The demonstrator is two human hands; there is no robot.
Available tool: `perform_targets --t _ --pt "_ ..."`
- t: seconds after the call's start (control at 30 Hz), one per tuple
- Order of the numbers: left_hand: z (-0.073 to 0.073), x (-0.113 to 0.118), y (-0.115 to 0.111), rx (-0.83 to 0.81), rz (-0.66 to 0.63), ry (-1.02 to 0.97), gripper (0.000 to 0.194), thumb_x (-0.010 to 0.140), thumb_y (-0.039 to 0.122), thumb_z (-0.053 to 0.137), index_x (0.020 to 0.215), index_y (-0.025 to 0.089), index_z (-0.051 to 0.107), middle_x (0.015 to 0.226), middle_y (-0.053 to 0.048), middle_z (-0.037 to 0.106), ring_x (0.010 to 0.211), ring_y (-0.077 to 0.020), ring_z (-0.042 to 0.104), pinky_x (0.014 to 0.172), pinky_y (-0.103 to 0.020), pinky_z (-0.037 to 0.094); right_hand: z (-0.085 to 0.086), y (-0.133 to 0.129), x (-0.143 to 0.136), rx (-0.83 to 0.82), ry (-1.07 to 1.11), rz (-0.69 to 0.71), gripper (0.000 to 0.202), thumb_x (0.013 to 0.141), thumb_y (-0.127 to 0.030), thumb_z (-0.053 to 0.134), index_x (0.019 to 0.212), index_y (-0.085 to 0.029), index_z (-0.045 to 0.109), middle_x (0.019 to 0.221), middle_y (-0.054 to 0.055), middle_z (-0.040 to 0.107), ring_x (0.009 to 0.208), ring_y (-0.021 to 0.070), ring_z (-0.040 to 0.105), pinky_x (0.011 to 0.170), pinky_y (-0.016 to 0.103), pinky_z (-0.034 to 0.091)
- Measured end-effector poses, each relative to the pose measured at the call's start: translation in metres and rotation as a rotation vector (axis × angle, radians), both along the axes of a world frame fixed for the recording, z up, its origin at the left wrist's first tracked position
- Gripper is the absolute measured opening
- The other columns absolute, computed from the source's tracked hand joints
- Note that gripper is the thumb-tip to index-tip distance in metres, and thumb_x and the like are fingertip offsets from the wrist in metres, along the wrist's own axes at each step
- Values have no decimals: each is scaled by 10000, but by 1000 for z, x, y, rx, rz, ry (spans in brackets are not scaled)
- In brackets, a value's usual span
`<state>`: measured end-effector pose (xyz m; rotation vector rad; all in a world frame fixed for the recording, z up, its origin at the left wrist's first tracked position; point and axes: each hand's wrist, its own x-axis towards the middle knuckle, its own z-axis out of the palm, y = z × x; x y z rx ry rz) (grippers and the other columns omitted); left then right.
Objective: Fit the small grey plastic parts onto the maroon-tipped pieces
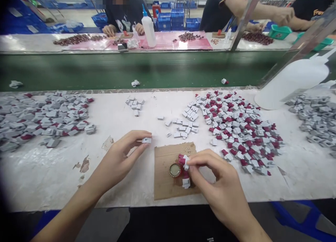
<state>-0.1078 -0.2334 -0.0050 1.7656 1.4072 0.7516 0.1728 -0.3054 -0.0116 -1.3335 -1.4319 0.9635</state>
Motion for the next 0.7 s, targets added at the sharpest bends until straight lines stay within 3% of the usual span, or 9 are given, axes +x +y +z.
perform_targets --t 0.1,0.27,0.33,0.57,0.7 --pt "7 23 -6 -89 -27 -233 177 1046 391 732 1204 315 757 1154 -54 841 1089 -288 820 990 -463 684 -6 11 4 -126 230 -92 130 933 -426 910 940 -301 875 982 70 854 866 268 821 719 359 698" --pt "11 62 -9 -252 -53 -531 182 959 336 854 1103 261 770 1048 -46 850 996 -254 840 899 -389 721 -7 21 0 -225 543 -170 274 834 -471 994 1048 -327 899 1043 64 895 1023 347 875 1016 571 697" --pt "9 72 -8 -319 -81 -620 188 961 308 847 1129 247 788 985 -45 851 935 -244 837 850 -377 720 -5 21 -1 -223 594 -162 241 844 -453 989 1045 -344 916 1068 57 906 1031 344 883 1065 587 680" --pt "5 84 -7 -425 -107 -736 191 946 279 862 1125 232 814 891 -41 854 853 -226 834 798 -355 715 -7 18 1 -141 557 -148 143 877 -418 977 1004 -361 942 1060 28 905 1048 251 862 970 355 705" --pt "5 84 -7 -463 -109 -726 203 921 285 886 1096 217 810 879 -55 854 837 -237 836 769 -359 709 -10 16 2 -127 539 -116 109 927 -379 943 1035 -359 941 1070 21 888 1040 220 840 947 307 692"
